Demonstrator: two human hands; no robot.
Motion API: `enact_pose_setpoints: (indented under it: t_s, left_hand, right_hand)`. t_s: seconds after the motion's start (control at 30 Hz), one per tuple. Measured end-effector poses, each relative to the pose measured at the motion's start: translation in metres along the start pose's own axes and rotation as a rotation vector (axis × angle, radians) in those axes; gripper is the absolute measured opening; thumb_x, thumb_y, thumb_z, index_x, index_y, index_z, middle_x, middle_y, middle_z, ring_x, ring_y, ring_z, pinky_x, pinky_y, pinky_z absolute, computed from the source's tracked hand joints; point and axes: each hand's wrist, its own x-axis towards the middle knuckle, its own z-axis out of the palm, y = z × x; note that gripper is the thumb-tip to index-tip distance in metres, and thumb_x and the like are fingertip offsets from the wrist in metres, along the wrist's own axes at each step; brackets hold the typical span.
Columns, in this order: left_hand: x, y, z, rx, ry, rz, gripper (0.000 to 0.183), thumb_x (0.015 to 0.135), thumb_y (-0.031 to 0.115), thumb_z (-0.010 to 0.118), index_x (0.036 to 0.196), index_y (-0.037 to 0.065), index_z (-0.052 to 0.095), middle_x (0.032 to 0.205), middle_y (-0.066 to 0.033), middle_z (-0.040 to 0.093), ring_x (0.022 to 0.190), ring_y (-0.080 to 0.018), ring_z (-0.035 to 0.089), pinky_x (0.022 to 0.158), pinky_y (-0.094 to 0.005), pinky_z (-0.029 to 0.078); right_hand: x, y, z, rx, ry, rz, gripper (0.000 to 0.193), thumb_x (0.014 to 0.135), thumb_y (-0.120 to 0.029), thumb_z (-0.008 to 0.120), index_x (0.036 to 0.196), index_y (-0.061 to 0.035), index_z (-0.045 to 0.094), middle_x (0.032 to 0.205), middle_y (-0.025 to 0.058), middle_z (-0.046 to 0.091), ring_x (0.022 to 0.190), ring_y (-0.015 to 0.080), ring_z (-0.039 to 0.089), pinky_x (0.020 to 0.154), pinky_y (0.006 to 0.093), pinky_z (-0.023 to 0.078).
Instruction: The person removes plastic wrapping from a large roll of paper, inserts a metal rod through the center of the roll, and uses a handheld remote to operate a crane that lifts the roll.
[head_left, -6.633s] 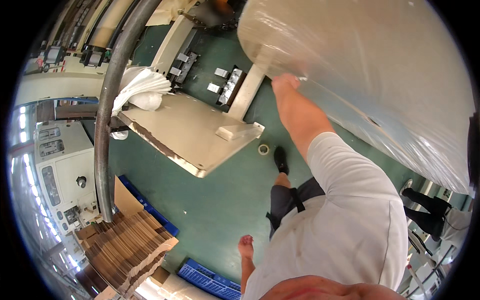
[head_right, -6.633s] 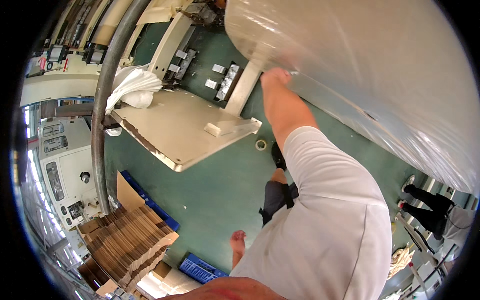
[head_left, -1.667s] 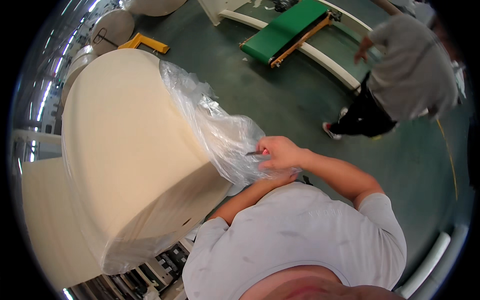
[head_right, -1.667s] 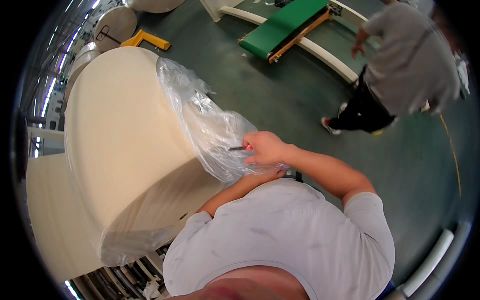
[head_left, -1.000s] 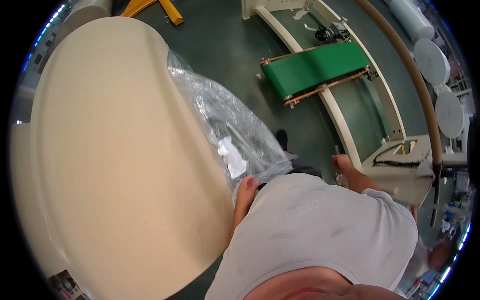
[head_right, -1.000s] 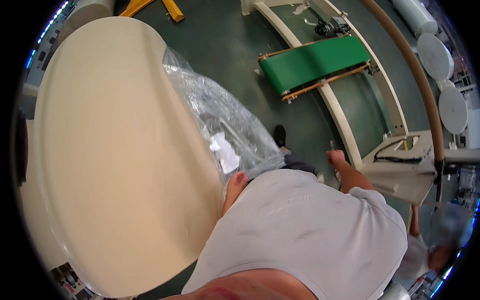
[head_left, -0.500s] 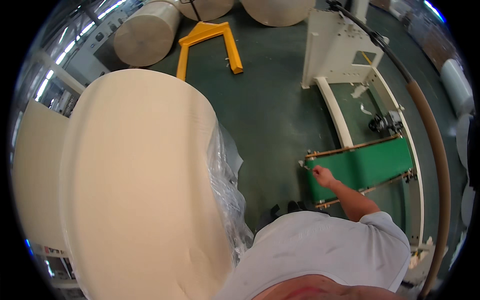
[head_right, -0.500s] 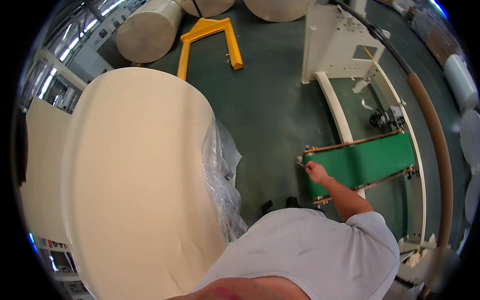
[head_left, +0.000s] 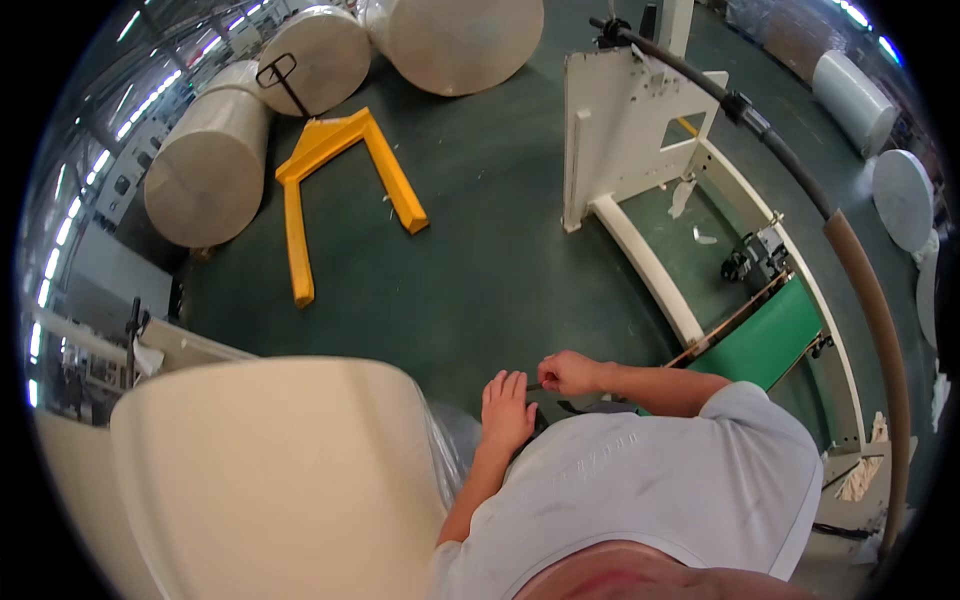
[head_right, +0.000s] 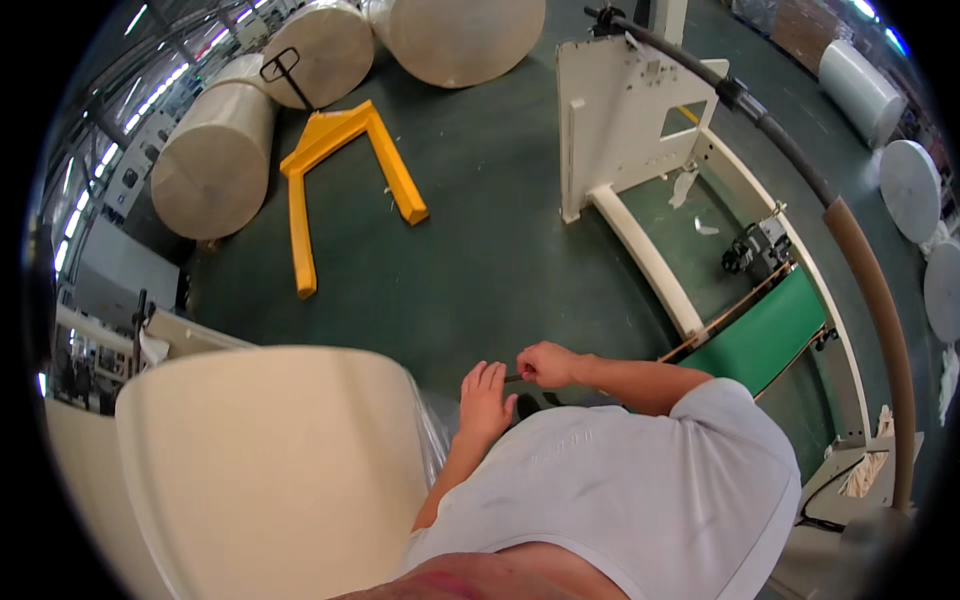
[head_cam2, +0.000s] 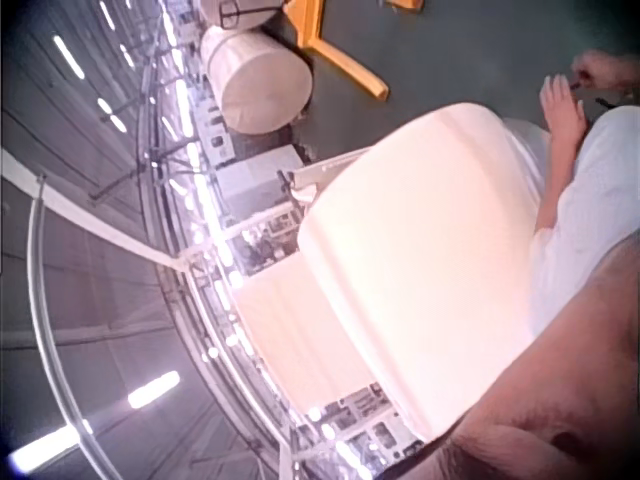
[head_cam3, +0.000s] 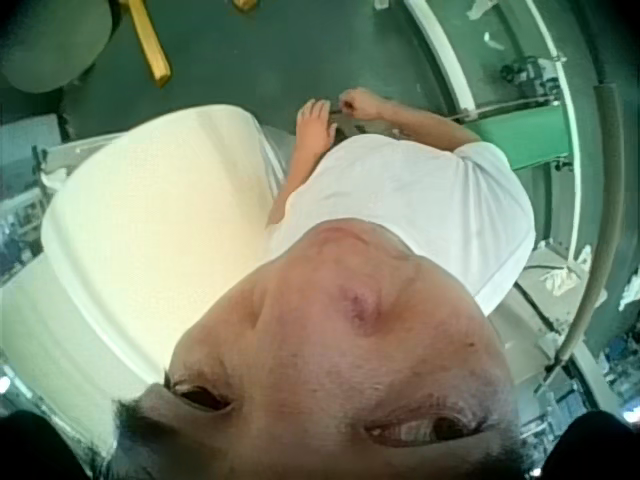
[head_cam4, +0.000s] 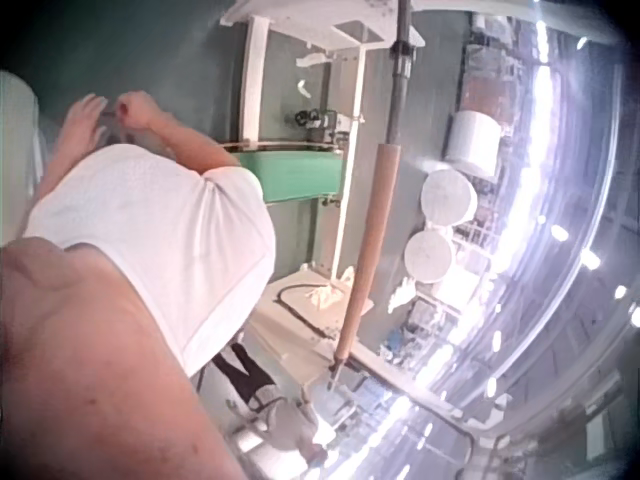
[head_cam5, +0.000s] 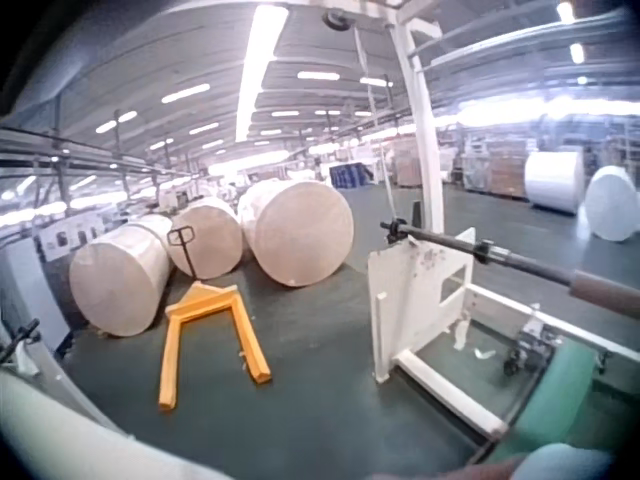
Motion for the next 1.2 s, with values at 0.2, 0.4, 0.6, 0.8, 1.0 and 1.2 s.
enact_pose_setpoints:
  t_s: [0.2, 0.4, 0.6, 0.8, 1.0, 1.2]
  left_hand:
    - [0.169, -0.093, -0.008, -0.131, -0.084, 0.003, 0.068, 0.083, 0.019, 0.077, 0.141, -0.003, 0.05, 0.137, -0.0194, 0.058, 0.135, -0.039, 0.049, 0.115, -0.0502, 0.037]
    - [0.331, -0.218, 0.047, -0.715, -0.231, -0.26, 0.067, 0.092, 0.012, 0.071, 0.15, -0.005, 0.043, 0.145, -0.0209, 0.056, 0.139, -0.0349, 0.05, 0.119, -0.0472, 0.037]
    - [0.526, -0.325, 0.037, -1.1, -0.37, -0.377, 0.079, 0.097, 0.01, 0.066, 0.162, 0.0, 0.023, 0.164, -0.0148, 0.038, 0.15, -0.026, 0.039, 0.124, -0.0418, 0.03]
    - [0.645, -0.442, 0.036, -0.807, -0.107, -0.54, 0.057, 0.097, 0.021, 0.072, 0.146, 0.001, 0.052, 0.14, -0.0202, 0.064, 0.116, -0.0253, 0.069, 0.102, -0.0352, 0.053]
    - [0.739, -0.589, 0.07, -0.631, -0.249, -0.72, 0.044, 0.096, 0.03, 0.073, 0.129, 0.001, 0.066, 0.116, -0.0163, 0.075, 0.107, -0.0249, 0.072, 0.095, -0.0371, 0.056]
    - [0.999, -0.716, 0.101, -0.321, -0.523, -0.479, 0.042, 0.096, 0.03, 0.071, 0.125, 0.0, 0.067, 0.109, -0.0182, 0.076, 0.102, -0.0309, 0.073, 0.091, -0.0395, 0.057]
  right_hand:
    - [0.132, 0.033, -0.113, 0.179, 0.304, 0.089, 0.012, 0.086, -0.003, 0.077, 0.097, -0.0031, 0.07, 0.092, 0.0102, 0.071, 0.081, 0.0227, 0.069, 0.074, 0.035, 0.056]
    - [0.322, 0.122, -0.178, 0.686, 0.551, 0.224, 0.008, 0.091, -0.006, 0.074, 0.096, -0.0037, 0.068, 0.084, 0.0011, 0.067, 0.075, 0.0085, 0.062, 0.068, 0.0273, 0.053]
    - [0.509, 0.178, -0.299, 0.7, 0.558, 0.118, 0.007, 0.095, -0.009, 0.068, 0.098, -0.0035, 0.063, 0.082, 0.002, 0.066, 0.073, 0.0102, 0.062, 0.066, 0.0293, 0.053]
    - [0.606, 0.364, -0.392, 0.303, 0.166, 0.27, 0.014, 0.096, -0.018, 0.061, 0.098, -0.0043, 0.063, 0.08, 0.0147, 0.07, 0.072, 0.0264, 0.069, 0.067, 0.0414, 0.056]
    - [0.53, 0.577, -0.383, -0.049, -0.486, 0.547, 0.024, 0.083, -0.025, 0.063, 0.09, -0.0069, 0.077, 0.093, 0.0224, 0.074, 0.088, 0.0428, 0.071, 0.075, 0.0498, 0.056]
    - [0.565, 0.588, -0.503, 0.247, -0.219, 0.881, 0.022, 0.086, -0.025, 0.063, 0.09, -0.0083, 0.076, 0.086, 0.016, 0.074, 0.078, 0.0312, 0.07, 0.071, 0.0422, 0.056]
